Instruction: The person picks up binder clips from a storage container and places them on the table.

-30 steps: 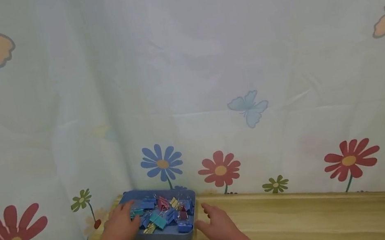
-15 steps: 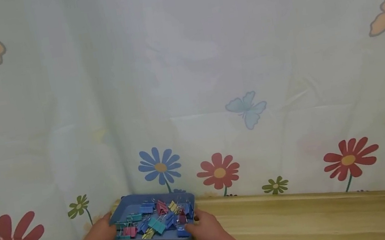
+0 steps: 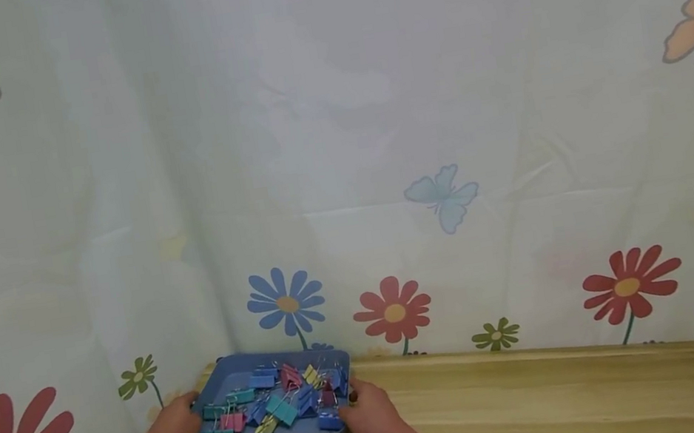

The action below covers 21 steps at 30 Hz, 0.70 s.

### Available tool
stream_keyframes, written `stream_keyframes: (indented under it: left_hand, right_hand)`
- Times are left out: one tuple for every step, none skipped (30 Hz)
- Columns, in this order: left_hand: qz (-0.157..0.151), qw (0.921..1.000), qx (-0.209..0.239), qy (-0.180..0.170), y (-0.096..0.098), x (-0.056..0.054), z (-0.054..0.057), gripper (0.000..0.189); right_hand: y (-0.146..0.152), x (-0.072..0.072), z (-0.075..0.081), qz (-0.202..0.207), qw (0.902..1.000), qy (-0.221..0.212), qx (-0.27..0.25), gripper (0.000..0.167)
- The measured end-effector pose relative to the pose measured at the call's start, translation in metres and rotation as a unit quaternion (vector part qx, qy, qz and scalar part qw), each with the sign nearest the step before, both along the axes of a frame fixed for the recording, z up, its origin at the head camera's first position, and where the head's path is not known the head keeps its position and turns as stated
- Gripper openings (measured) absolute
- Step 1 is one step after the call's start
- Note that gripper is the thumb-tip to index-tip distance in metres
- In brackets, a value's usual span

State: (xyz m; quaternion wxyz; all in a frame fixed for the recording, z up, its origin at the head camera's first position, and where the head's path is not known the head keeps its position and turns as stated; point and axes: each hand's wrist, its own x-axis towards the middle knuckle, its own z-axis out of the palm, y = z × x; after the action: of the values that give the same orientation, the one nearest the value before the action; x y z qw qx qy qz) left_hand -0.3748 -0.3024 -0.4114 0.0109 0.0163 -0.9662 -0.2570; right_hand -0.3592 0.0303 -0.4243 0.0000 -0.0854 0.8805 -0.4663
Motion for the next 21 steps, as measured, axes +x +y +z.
stream_keyframes:
  left_hand:
    - [0.004, 1.0000, 0.003, -0.005, 0.000, -0.001, 0.000, 0.048]
    - [0.008, 0.9999, 0.005, -0.010, 0.000, -0.001, -0.001, 0.047]
    - [0.011, 0.9998, 0.007, -0.014, 0.001, -0.002, -0.001, 0.046]
    - [0.014, 0.9997, 0.011, -0.019, 0.001, -0.002, -0.001, 0.045]
    - [0.013, 0.9997, 0.011, -0.018, 0.002, -0.001, -0.001, 0.045]
    - [0.011, 0.9997, 0.011, -0.017, 0.002, 0.000, -0.001, 0.044]
    - [0.009, 0.9998, 0.010, -0.017, 0.004, 0.000, 0.000, 0.044]
    - [0.003, 0.9999, 0.009, -0.014, 0.006, 0.002, 0.001, 0.044]
    - [-0.004, 0.9999, 0.006, -0.007, 0.008, 0.003, 0.002, 0.045]
    - [-0.011, 0.9999, 0.006, -0.002, 0.009, 0.005, 0.003, 0.045]
    - [-0.016, 0.9998, 0.005, 0.004, 0.011, 0.007, 0.003, 0.045]
    - [-0.022, 0.9997, 0.005, 0.008, 0.012, 0.008, 0.004, 0.046]
    - [-0.026, 0.9996, 0.007, 0.008, 0.014, 0.010, 0.005, 0.046]
    - [-0.031, 0.9995, 0.009, 0.008, 0.015, 0.012, 0.005, 0.046]
    - [-0.034, 0.9993, 0.013, 0.005, 0.016, 0.013, 0.005, 0.047]
    - [-0.037, 0.9991, 0.019, -0.002, 0.018, 0.015, 0.005, 0.047]
    - [-0.038, 0.9989, 0.026, -0.009, 0.019, 0.017, 0.005, 0.047]
    - [-0.042, 0.9985, 0.033, -0.014, 0.021, 0.019, 0.005, 0.046]
    - [-0.047, 0.9980, 0.038, -0.017, 0.022, 0.021, 0.004, 0.046]
    - [-0.050, 0.9977, 0.041, -0.021, 0.023, 0.023, 0.003, 0.045]
    - [-0.052, 0.9972, 0.047, -0.025, 0.025, 0.025, 0.003, 0.045]
  right_hand:
    - [0.000, 0.000, 0.000, -0.001, 1.0000, -0.002, 0.001, 0.055]
    - [0.001, 0.000, 0.000, -0.001, 1.0000, -0.005, 0.001, 0.055]
    - [0.002, 0.000, 0.001, -0.001, 0.9999, -0.010, -0.001, 0.056]
    - [0.003, 0.000, 0.001, 0.000, 0.9999, -0.014, -0.004, 0.057]
    - [0.004, 0.001, 0.001, 0.002, 0.9999, -0.011, -0.004, 0.057]
    - [0.005, 0.001, 0.002, 0.005, 0.9998, -0.015, -0.009, 0.058]
    - [0.008, 0.003, 0.002, 0.006, 0.9998, -0.016, -0.012, 0.059]
    - [0.011, 0.004, 0.003, 0.008, 0.9997, -0.018, -0.015, 0.060]
    - [0.014, 0.006, 0.004, 0.011, 0.9996, -0.018, -0.017, 0.060]
    - [0.016, 0.007, 0.005, 0.013, 0.9996, -0.016, -0.019, 0.060]
    - [0.019, 0.009, 0.005, 0.014, 0.9996, -0.015, -0.020, 0.060]
    - [0.022, 0.011, 0.006, 0.015, 0.9995, -0.017, -0.022, 0.061]
    - [0.024, 0.013, 0.007, 0.016, 0.9995, -0.016, -0.019, 0.061]
    - [0.027, 0.015, 0.008, 0.018, 0.9996, -0.014, -0.018, 0.061]
    - [0.029, 0.017, 0.008, 0.020, 0.9996, -0.013, -0.016, 0.060]
    - [0.032, 0.019, 0.008, 0.023, 0.9996, -0.008, -0.013, 0.060]
    - [0.035, 0.021, 0.008, 0.024, 0.9997, -0.005, -0.008, 0.060]
    - [0.037, 0.023, 0.008, 0.026, 0.9996, -0.003, -0.002, 0.059]
    - [0.040, 0.025, 0.007, 0.029, 0.9996, 0.003, 0.004, 0.059]
    - [0.043, 0.027, 0.007, 0.032, 0.9994, 0.010, 0.011, 0.058]
    - [0.045, 0.029, 0.007, 0.033, 0.9992, 0.013, 0.018, 0.058]
